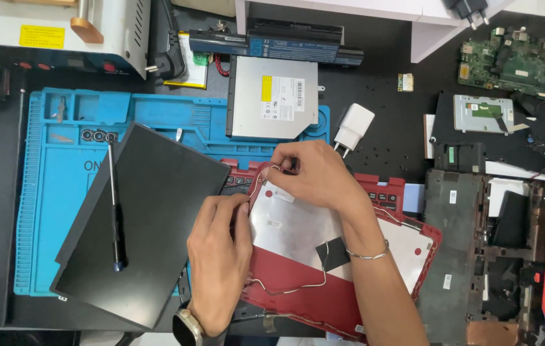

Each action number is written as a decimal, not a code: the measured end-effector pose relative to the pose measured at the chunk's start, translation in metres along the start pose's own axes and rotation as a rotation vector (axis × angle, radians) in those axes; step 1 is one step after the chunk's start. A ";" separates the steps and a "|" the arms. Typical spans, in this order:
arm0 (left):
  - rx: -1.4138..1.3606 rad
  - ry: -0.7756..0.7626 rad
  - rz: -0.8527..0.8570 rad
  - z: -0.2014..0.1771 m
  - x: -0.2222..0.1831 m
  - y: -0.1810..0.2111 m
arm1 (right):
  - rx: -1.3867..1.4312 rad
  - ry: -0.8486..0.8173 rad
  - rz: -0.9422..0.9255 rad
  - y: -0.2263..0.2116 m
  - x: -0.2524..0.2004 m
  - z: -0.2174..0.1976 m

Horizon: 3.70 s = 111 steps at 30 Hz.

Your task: The person repairs a laptop by routing internal wiring and securing the frame.

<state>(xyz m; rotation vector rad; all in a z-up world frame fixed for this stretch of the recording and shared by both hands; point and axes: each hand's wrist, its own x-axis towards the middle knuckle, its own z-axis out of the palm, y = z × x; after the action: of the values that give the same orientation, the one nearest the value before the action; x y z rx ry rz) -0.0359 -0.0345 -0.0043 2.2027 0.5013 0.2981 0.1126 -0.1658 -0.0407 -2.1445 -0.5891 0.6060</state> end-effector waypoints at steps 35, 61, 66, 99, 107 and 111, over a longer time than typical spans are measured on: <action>0.203 -0.127 0.245 -0.009 0.007 -0.008 | -0.040 0.014 0.032 -0.005 -0.001 -0.001; 0.121 -0.040 0.136 0.000 -0.001 -0.002 | -0.071 0.048 -0.006 -0.002 -0.003 0.002; 0.182 -0.047 0.151 -0.002 0.000 -0.004 | -0.049 -0.033 0.050 -0.006 -0.002 -0.003; 0.099 -0.020 0.131 0.003 -0.008 -0.012 | -0.102 0.046 0.016 -0.005 -0.001 0.005; 0.104 0.026 0.104 0.006 -0.011 -0.016 | -0.150 0.066 -0.024 -0.004 -0.001 0.007; 0.129 0.002 0.141 0.003 -0.011 -0.016 | -0.143 0.056 -0.018 -0.006 -0.001 0.006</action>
<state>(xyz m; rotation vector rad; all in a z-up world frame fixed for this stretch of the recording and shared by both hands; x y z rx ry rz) -0.0489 -0.0328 -0.0190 2.3683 0.3757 0.3510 0.1066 -0.1595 -0.0392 -2.2800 -0.6366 0.5050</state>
